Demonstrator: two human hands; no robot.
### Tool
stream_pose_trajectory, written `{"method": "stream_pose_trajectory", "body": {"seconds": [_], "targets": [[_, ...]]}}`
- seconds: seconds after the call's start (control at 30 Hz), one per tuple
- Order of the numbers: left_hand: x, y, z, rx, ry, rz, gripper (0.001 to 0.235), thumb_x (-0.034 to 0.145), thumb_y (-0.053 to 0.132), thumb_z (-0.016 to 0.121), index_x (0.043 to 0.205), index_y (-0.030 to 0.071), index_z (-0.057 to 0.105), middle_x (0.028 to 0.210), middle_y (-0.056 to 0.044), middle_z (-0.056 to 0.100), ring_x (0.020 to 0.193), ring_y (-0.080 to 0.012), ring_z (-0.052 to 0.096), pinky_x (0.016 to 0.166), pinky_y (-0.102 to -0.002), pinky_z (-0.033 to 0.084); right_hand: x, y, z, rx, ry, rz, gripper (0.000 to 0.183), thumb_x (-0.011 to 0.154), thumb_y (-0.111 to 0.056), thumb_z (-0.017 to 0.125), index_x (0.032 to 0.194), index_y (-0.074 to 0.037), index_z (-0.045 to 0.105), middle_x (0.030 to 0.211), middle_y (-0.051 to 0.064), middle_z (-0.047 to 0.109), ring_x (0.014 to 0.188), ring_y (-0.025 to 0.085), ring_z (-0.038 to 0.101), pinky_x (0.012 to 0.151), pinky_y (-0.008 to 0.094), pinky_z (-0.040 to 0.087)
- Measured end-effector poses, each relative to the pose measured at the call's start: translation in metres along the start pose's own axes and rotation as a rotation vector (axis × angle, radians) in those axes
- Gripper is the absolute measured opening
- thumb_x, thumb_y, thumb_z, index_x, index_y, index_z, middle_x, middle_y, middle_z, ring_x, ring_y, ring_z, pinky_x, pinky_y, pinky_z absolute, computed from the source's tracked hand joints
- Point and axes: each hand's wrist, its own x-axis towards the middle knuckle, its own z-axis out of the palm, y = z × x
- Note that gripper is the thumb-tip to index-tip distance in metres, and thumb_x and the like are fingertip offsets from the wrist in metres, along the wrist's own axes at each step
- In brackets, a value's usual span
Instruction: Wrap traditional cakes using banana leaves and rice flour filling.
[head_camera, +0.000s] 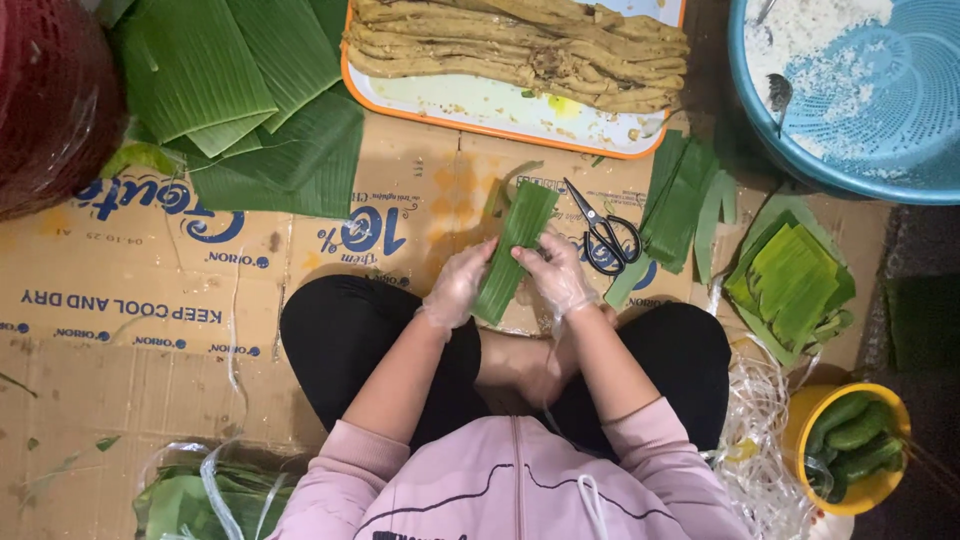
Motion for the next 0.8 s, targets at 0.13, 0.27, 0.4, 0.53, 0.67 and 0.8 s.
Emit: {"method": "stream_pose_trajectory", "body": {"seconds": [0.13, 0.27, 0.4, 0.53, 0.67, 0.8], "targets": [[-0.001, -0.001, -0.001, -0.120, -0.057, -0.031, 0.050, 0.092, 0.004, 0.076, 0.140, 0.009, 0.063, 0.144, -0.016, 0.061, 0.124, -0.0246, 0.064, 0.112, -0.038, 0.047, -0.001, -0.001, 0.001, 0.042, -0.001, -0.024, 0.021, 0.085, -0.007, 0.082, 0.106, -0.004, 0.079, 0.103, 0.007, 0.066, 0.102, 0.016, 0.061, 0.097, 0.035, 0.051], [-0.005, -0.023, 0.006, -0.238, -0.074, -0.143, 0.071, 0.092, -0.001, 0.072, 0.156, 0.011, 0.044, 0.155, -0.007, 0.049, 0.122, -0.0153, 0.061, 0.107, -0.031, 0.054, -0.001, -0.001, 0.006, 0.032, 0.070, 0.018, 0.014, 0.089, -0.008, 0.080, 0.102, -0.003, 0.079, 0.093, 0.007, 0.065, 0.094, 0.017, 0.062, 0.090, 0.036, 0.054], [-0.011, 0.022, 0.006, -0.043, -0.121, -0.112, 0.074, 0.094, 0.007, 0.072, 0.159, 0.009, 0.037, 0.164, -0.015, 0.035, 0.149, -0.0230, 0.031, 0.124, -0.038, 0.030, -0.002, 0.006, 0.016, 0.146, 0.259, 0.143, 0.004, 0.092, -0.009, 0.075, 0.089, -0.007, 0.076, 0.075, -0.001, 0.059, 0.079, 0.010, 0.054, 0.078, 0.029, 0.051], [-0.005, 0.037, 0.001, -0.018, -0.180, -0.202, 0.093, 0.093, -0.002, 0.065, 0.165, 0.020, 0.010, 0.171, -0.016, 0.001, 0.151, -0.0309, 0.017, 0.121, -0.038, 0.029, 0.007, 0.031, 0.017, 0.117, 0.330, 0.271, 0.013, 0.085, -0.011, 0.078, 0.075, -0.010, 0.071, 0.065, -0.002, 0.055, 0.066, 0.010, 0.051, 0.060, 0.026, 0.041], [0.003, 0.125, 0.006, 0.037, -0.246, -0.386, 0.109, 0.093, -0.006, 0.063, 0.163, 0.035, -0.010, 0.170, -0.021, -0.010, 0.140, -0.0621, 0.017, 0.115, -0.052, 0.037, 0.016, -0.030, 0.021, 0.117, 0.257, 0.530, 0.015, 0.074, -0.016, 0.081, 0.076, -0.008, 0.069, 0.060, 0.005, 0.053, 0.044, 0.015, 0.049, 0.034, 0.026, 0.037], [0.017, 0.135, 0.004, 0.117, -0.300, -0.407, 0.112, 0.091, -0.004, 0.070, 0.164, 0.035, -0.006, 0.172, -0.012, -0.009, 0.150, -0.0486, 0.004, 0.120, -0.056, 0.018, 0.029, -0.022, 0.008, 0.120, 0.236, 0.619, 0.013, 0.072, -0.014, 0.080, 0.079, -0.007, 0.071, 0.057, 0.008, 0.053, 0.038, 0.017, 0.048, 0.030, 0.027, 0.040]]}}
